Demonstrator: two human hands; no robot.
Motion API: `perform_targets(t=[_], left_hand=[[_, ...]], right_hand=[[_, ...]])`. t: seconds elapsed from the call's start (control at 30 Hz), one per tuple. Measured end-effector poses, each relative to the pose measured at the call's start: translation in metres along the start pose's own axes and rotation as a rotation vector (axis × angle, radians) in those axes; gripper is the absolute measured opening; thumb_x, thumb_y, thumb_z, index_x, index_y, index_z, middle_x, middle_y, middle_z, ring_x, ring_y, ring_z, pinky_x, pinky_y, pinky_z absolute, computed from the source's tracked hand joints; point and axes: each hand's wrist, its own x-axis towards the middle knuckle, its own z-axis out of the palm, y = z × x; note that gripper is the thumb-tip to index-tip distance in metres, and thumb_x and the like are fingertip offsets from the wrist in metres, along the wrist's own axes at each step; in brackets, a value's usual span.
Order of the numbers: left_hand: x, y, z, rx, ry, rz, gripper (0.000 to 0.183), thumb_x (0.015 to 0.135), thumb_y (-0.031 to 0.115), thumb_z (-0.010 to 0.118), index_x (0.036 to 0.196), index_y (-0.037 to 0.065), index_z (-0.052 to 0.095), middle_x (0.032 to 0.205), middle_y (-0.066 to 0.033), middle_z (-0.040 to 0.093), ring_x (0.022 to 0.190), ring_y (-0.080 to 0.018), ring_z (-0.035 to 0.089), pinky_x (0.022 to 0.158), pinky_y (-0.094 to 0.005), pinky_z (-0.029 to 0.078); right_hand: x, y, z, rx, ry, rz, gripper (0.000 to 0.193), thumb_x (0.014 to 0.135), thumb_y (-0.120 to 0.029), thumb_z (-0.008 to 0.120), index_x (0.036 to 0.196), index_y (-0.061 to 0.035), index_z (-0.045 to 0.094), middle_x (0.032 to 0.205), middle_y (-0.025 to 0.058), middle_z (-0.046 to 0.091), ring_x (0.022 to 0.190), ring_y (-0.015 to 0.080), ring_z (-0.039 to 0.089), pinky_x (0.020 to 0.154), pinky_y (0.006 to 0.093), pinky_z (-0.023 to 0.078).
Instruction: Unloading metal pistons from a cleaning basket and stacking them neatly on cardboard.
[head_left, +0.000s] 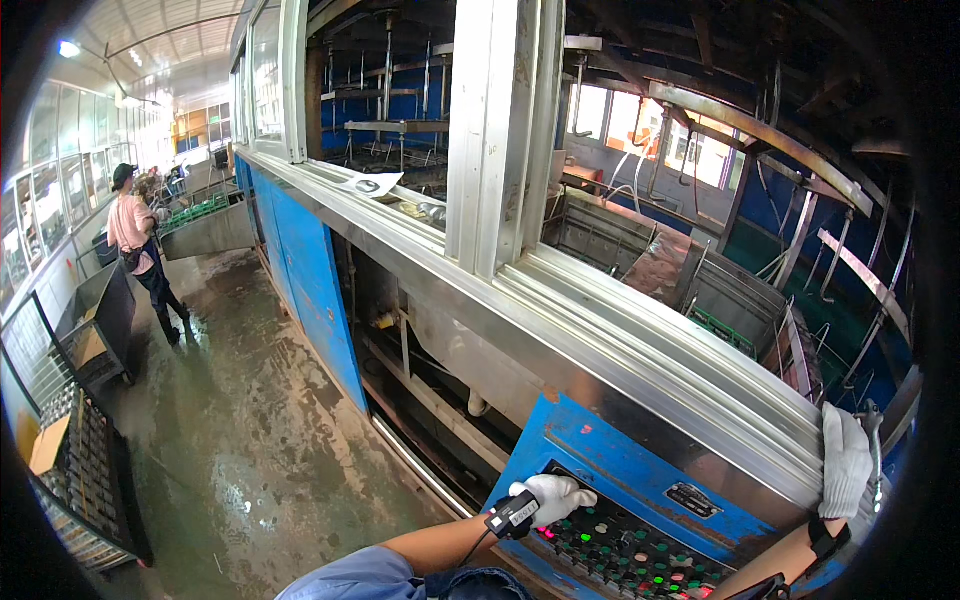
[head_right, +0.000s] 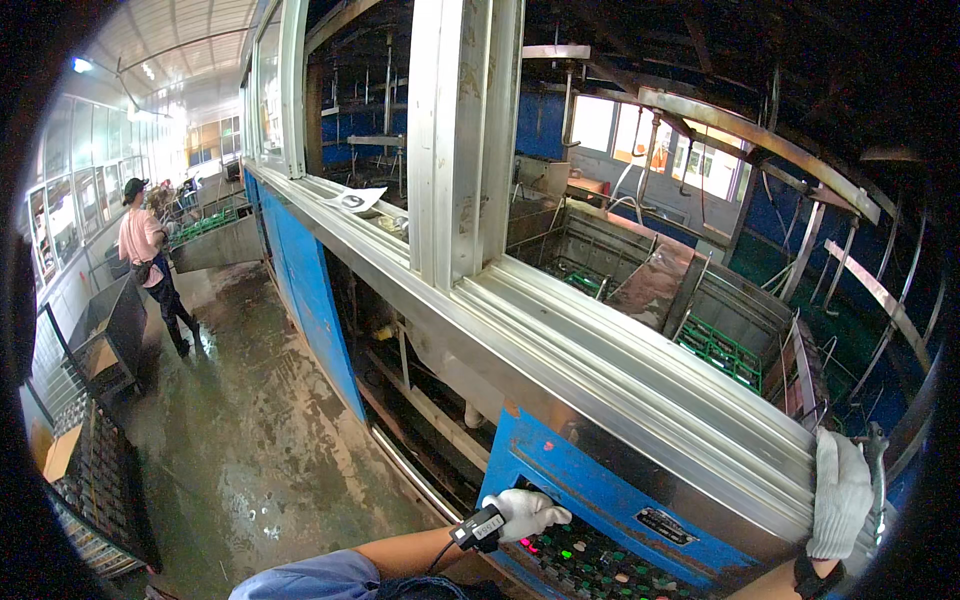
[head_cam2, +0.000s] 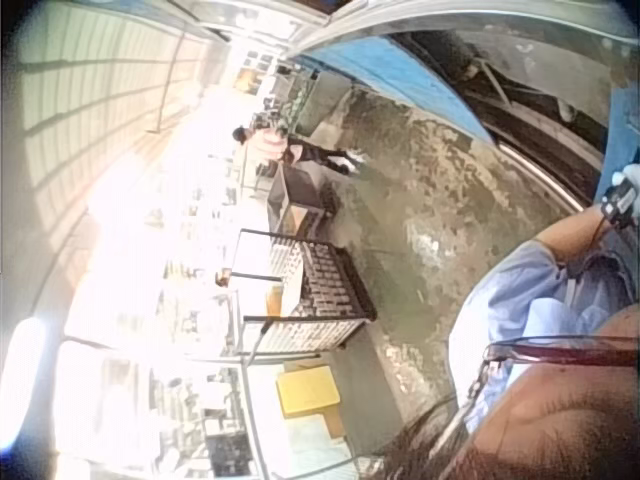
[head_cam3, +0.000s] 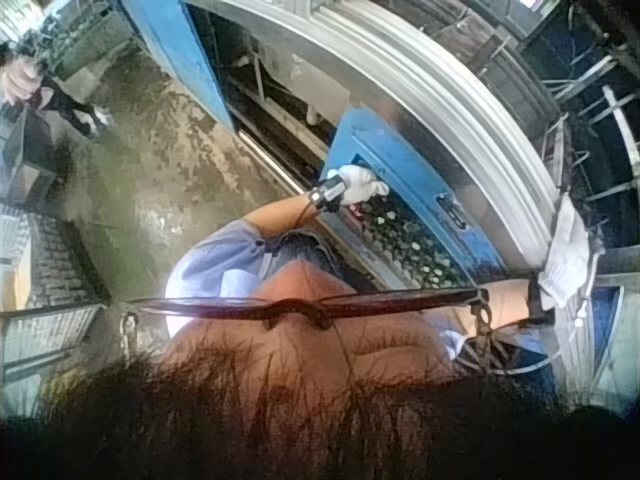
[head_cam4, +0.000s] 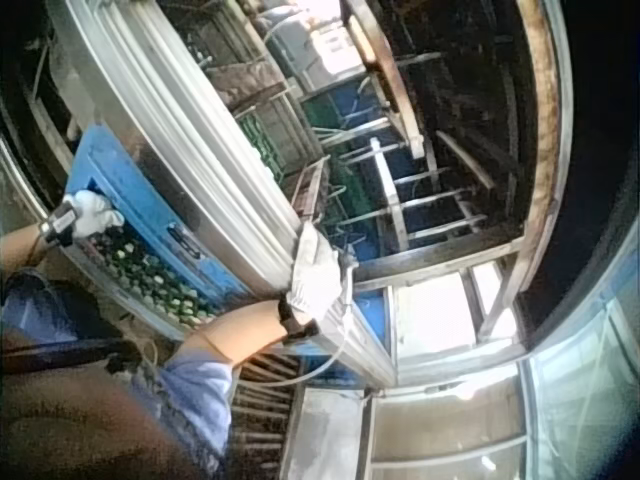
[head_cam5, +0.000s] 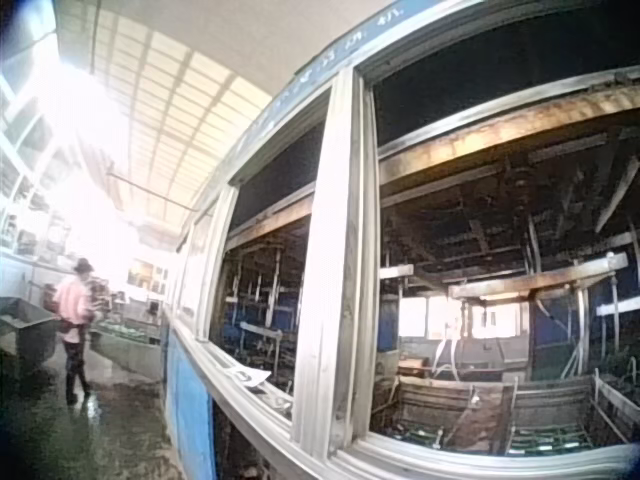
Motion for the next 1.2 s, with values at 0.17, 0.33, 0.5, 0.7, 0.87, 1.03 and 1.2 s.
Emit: perform_targets(t=[0.17, 0.33, 0.5, 0.7, 0.87, 1.03, 1.2], left_hand=[[0.011, -0.016, 0.013, -0.056, 0.117, 0.066, 0.04, 0.1, 0.05, 0.052, 0.105, 0.016, 0.072, 0.068, -0.0017, 0.063, 0.063, -0.0134, 0.058, 0.062, -0.0296, 0.048], [0.01, -0.011, 0.01, -0.045, 0.095, 0.055, 0.038, 0.1, 0.048, 0.052, 0.109, 0.017, 0.071, 0.069, -0.0012, 0.063, 0.063, -0.0126, 0.058, 0.062, -0.0297, 0.048], [0.01, -0.012, 0.01, -0.046, 0.078, 0.048, 0.036, 0.101, 0.046, 0.05, 0.112, 0.018, 0.071, 0.071, -0.0002, 0.064, 0.063, -0.0115, 0.058, 0.062, -0.0294, 0.049], [0.009, -0.009, 0.008, -0.042, 0.059, 0.031, 0.035, 0.101, 0.045, 0.051, 0.115, 0.019, 0.07, 0.073, 0.0008, 0.064, 0.065, -0.0112, 0.059, 0.063, -0.0291, 0.049], [0.006, -0.01, 0.006, -0.05, 0.071, 0.006, 0.035, 0.101, 0.046, 0.052, 0.115, 0.02, 0.07, 0.074, -0.0011, 0.064, 0.068, -0.0129, 0.059, 0.066, -0.0302, 0.05], [0.003, -0.003, 0.002, -0.017, 0.039, 0.008, 0.037, 0.1, 0.048, 0.052, 0.112, 0.018, 0.071, 0.074, -0.0026, 0.064, 0.069, -0.0138, 0.06, 0.066, -0.0302, 0.05], [0.007, -0.007, 0.003, -0.015, 0.032, -0.003, 0.038, 0.1, 0.048, 0.052, 0.109, 0.017, 0.071, 0.075, -0.003, 0.065, 0.07, -0.0136, 0.061, 0.067, -0.0301, 0.049]], right_hand=[[0.001, 0.009, 0.006, 0.007, 0.095, -0.094, 0.036, 0.098, -0.035, 0.057, 0.105, -0.0023, 0.07, 0.096, 0.0206, 0.068, 0.088, 0.0358, 0.063, 0.083, 0.0391, 0.048], [0.001, 0.009, 0.007, 0.015, 0.087, -0.08, 0.036, 0.098, -0.035, 0.056, 0.105, -0.0022, 0.07, 0.096, 0.0202, 0.068, 0.087, 0.0341, 0.063, 0.083, 0.038, 0.048], [0.001, 0.009, 0.007, 0.022, 0.092, -0.084, 0.036, 0.098, -0.035, 0.056, 0.105, -0.0022, 0.07, 0.095, 0.02, 0.068, 0.086, 0.0339, 0.063, 0.083, 0.0378, 0.048], [0.001, 0.01, 0.008, 0.016, 0.099, -0.091, 0.036, 0.098, -0.035, 0.056, 0.105, -0.0022, 0.07, 0.096, 0.0202, 0.068, 0.088, 0.0345, 0.064, 0.083, 0.0389, 0.048], [0.002, 0.006, 0.009, 0.033, 0.094, -0.089, 0.036, 0.098, -0.035, 0.056, 0.104, -0.0022, 0.071, 0.096, 0.02, 0.068, 0.088, 0.035, 0.064, 0.083, 0.0393, 0.048], [0.001, 0.009, 0.007, 0.023, 0.094, -0.073, 0.036, 0.098, -0.035, 0.056, 0.103, -0.0018, 0.071, 0.097, 0.0204, 0.068, 0.089, 0.0358, 0.064, 0.083, 0.0395, 0.048], [0.002, 0.005, 0.002, -0.001, 0.014, -0.009, 0.046, 0.097, -0.044, 0.053, 0.11, -0.0031, 0.07, 0.104, 0.02, 0.069, 0.096, 0.0338, 0.064, 0.092, 0.0378, 0.046]])
